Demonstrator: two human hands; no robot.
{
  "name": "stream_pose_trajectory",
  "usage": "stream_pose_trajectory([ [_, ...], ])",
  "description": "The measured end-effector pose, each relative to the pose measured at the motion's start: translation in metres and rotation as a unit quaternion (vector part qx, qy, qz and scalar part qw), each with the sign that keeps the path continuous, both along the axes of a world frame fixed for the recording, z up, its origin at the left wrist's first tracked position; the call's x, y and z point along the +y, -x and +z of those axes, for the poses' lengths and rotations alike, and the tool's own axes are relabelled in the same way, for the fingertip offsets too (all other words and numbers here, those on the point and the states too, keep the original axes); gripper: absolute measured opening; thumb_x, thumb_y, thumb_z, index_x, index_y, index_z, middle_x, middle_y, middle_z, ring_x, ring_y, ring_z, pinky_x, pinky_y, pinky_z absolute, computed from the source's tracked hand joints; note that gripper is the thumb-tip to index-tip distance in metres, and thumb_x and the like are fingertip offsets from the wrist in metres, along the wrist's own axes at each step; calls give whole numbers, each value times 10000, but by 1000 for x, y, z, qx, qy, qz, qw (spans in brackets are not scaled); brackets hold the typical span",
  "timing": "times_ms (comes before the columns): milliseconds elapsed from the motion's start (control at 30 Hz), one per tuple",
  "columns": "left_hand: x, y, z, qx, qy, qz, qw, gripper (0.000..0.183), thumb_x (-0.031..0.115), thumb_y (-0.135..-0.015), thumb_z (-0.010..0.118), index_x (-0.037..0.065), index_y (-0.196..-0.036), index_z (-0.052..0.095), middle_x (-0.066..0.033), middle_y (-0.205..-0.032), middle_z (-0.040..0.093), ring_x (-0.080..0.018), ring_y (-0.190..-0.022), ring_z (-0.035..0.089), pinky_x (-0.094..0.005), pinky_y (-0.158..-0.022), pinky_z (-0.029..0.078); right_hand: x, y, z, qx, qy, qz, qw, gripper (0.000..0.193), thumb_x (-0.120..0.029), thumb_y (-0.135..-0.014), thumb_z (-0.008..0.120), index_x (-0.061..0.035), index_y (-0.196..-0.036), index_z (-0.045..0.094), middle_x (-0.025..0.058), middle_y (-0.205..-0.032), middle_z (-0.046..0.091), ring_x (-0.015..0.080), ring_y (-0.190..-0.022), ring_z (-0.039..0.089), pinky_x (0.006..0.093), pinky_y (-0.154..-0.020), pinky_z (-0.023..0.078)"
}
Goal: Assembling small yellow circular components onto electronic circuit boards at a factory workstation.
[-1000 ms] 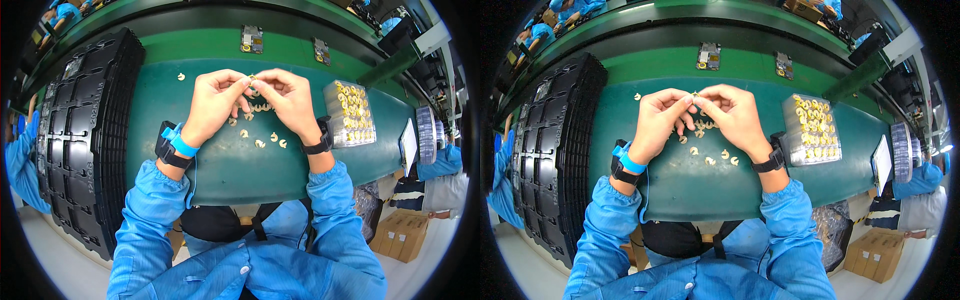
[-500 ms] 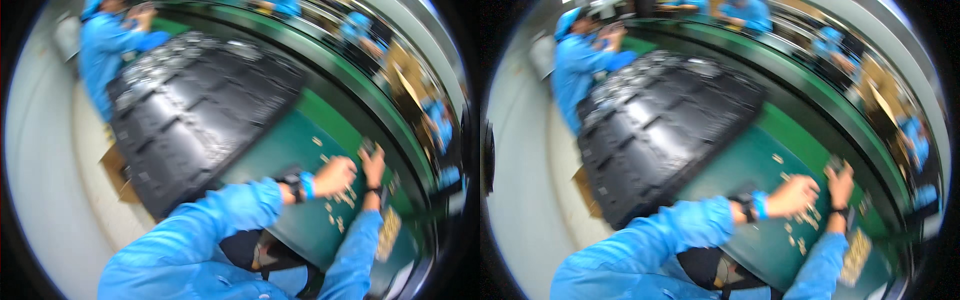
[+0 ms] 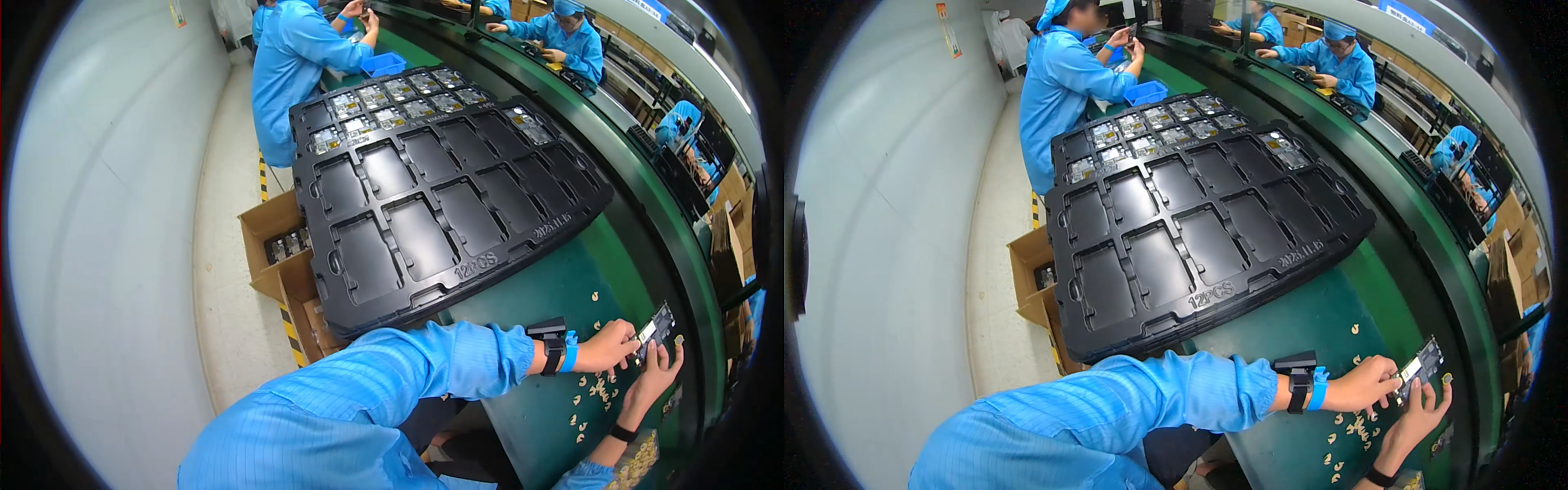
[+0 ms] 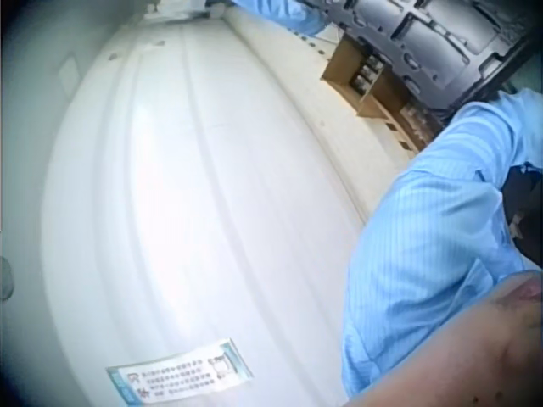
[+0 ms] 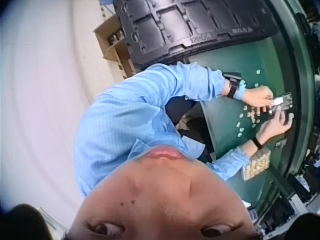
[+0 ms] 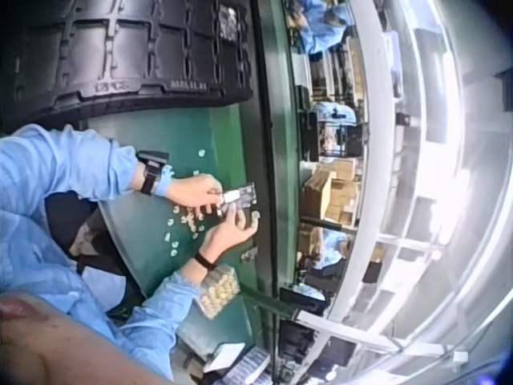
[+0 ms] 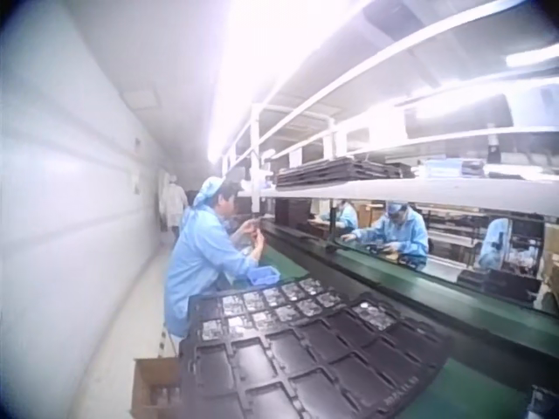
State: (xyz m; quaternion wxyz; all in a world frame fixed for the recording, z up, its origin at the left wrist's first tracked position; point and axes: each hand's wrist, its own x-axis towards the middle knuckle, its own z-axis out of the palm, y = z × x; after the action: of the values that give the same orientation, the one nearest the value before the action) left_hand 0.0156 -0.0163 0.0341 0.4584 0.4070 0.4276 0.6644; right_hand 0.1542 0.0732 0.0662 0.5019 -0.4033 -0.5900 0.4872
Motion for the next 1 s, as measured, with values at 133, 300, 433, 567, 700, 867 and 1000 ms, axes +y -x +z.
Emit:
stream_pose_trajectory([
  [133, -4, -5, 0, -100, -32, -60, 993, 254, 103, -1043, 534, -149, -1073, 539, -209, -945, 690, -261, -792, 758, -339, -553, 644, -19, -12, -4, -16, -44, -35, 998, 621, -30, -937, 740, -46, -1462, 411, 102, -1192, 597, 188, -1030, 621, 343, -891, 515],
  [300, 9, -27, 0, -106, -34, -84, 990, 185, 125, -1047, 547, -51, -1082, 592, -140, -950, 691, -236, -783, 747, -342, -553, 622, -20, -80, 14, -145, -161, -83, 973, 348, -244, -1025, 676, -25, -1287, 614, 48, -1078, 655, 127, -921, 629, 263, -781, 495],
  [433, -15, 14, -1, -72, -20, -40, 996, 288, 219, -1093, 525, -45, -1143, 627, -159, -1079, 709, -249, -932, 742, -381, -791, 656, -36, -41, 8, 24, -31, 95, 995, 215, -190, -1041, 645, 7, -1113, 694, 28, -857, 662, 78, -668, 570, 231, -606, 461],
  [567, -16, 5, 16, -31, 7, -49, 998, 325, 176, -1100, 507, -85, -1272, 598, -165, -1143, 717, -238, -988, 744, -353, -870, 642, -48, -43, 21, 44, -13, 172, 984, 124, -36, -998, 664, 55, -1076, 694, 85, -865, 697, 76, -592, 600, 213, -522, 464],
  [700, -14, -8, 18, -16, 5, -72, 997, 322, 160, -1100, 505, -89, -1278, 604, -165, -1129, 725, -223, -992, 746, -337, -881, 634, -54, -49, 17, 41, 12, 186, 982, 122, -45, -1006, 652, 61, -1054, 688, 67, -842, 689, 61, -584, 594, 215, -502, 452],
  [867, -17, -6, 14, 14, -2, -67, 998, 324, 168, -1101, 506, -94, -1259, 612, -179, -1115, 727, -242, -989, 746, -343, -869, 634, -52, -44, 9, 2, -37, 147, 988, 105, -55, -1003, 655, 43, -1021, 689, 32, -822, 674, 42, -583, 579, 206, -497, 429],
  [1000, -12, -12, 11, -8, -11, -58, 998, 331, 172, -1100, 506, -100, -1261, 604, -198, -1153, 712, -249, -986, 742, -357, -870, 636, -43, -54, 18, 16, -110, -39, 993, 224, -116, -988, 697, 12, -1155, 621, 34, -884, 650, 43, -663, 580, 211, -532, 424],
])
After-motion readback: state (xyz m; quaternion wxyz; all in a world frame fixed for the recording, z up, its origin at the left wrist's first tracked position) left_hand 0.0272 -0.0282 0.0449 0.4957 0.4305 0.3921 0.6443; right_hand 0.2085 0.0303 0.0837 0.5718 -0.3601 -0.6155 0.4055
